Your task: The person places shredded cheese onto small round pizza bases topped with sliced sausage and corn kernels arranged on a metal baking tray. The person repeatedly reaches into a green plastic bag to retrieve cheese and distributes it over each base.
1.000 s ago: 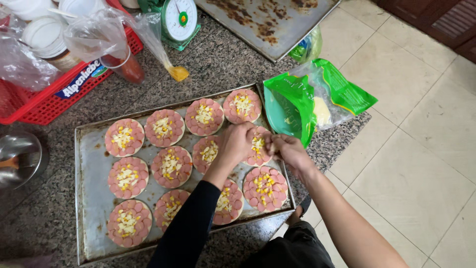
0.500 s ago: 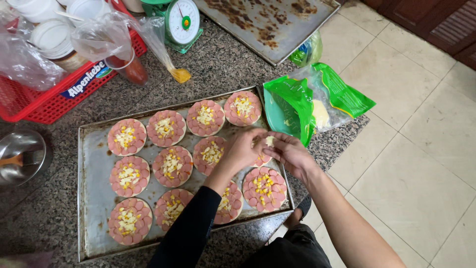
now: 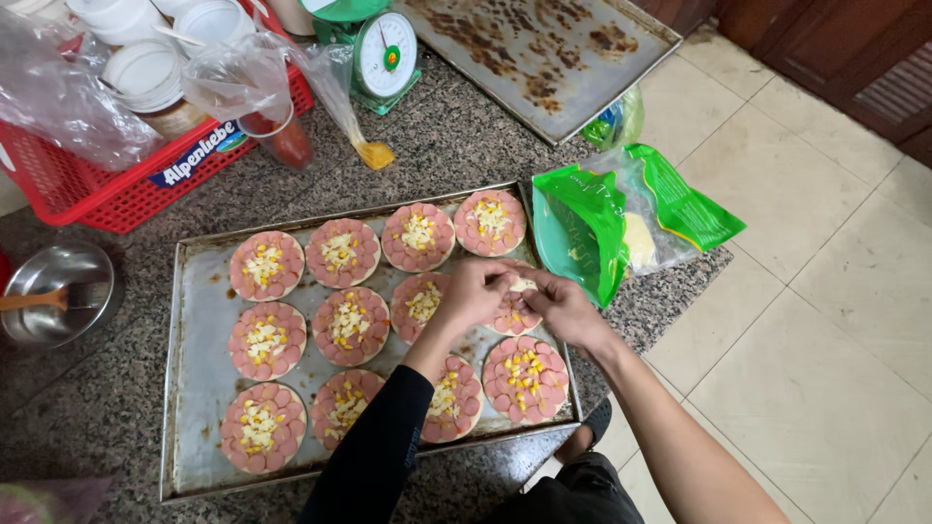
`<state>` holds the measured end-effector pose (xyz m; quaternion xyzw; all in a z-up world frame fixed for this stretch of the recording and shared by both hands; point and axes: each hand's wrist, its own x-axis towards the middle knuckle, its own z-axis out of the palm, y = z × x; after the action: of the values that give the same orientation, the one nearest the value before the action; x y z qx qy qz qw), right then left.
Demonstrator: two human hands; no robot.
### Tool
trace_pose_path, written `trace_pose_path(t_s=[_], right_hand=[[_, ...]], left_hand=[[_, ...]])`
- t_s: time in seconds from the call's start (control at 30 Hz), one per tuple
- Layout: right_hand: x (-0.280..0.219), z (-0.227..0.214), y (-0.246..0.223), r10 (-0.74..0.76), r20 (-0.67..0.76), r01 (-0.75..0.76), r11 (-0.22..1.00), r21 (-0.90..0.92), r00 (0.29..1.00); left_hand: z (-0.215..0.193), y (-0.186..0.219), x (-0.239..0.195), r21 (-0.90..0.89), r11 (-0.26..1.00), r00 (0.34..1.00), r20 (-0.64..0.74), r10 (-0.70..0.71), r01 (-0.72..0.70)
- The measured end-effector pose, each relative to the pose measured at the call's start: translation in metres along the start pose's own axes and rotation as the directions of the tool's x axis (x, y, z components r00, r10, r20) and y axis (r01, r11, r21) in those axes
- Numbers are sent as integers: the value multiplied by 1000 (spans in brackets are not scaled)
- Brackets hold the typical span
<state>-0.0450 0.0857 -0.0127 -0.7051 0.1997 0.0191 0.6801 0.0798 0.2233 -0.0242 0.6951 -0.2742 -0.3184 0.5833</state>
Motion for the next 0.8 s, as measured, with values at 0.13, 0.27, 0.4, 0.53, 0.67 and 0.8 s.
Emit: trace_pose_path(t_s=[0.13,0.27,0.4,0.53,0.67,0.8], right_hand=[[-2,-2,-4,33,-13,-32,995,98,999],[3,-4,-1,104,-37,-94,974,208,994],[4,0,2,33,-61,-19,974,226,998],[3,4,0,-27,-119,46,986,163,993],[1,6,-4,-14,-160,22,999,49,987],[-3,6,-5,-45,-145,40,999,-36,988]], left_hand=[[-1,-22,8,-200,965,984,-22,-175,167],[-3,-27,6,-132,986,993,-50,-112,104],[2,-21,0,22,999,994,-96,50,-48],[4,-7,-5,68,994,991,-94,93,-87],[0,9,-12,174,981,993,-73,98,-84],[-5,17,-15,254,947,974,-58,219,-198]])
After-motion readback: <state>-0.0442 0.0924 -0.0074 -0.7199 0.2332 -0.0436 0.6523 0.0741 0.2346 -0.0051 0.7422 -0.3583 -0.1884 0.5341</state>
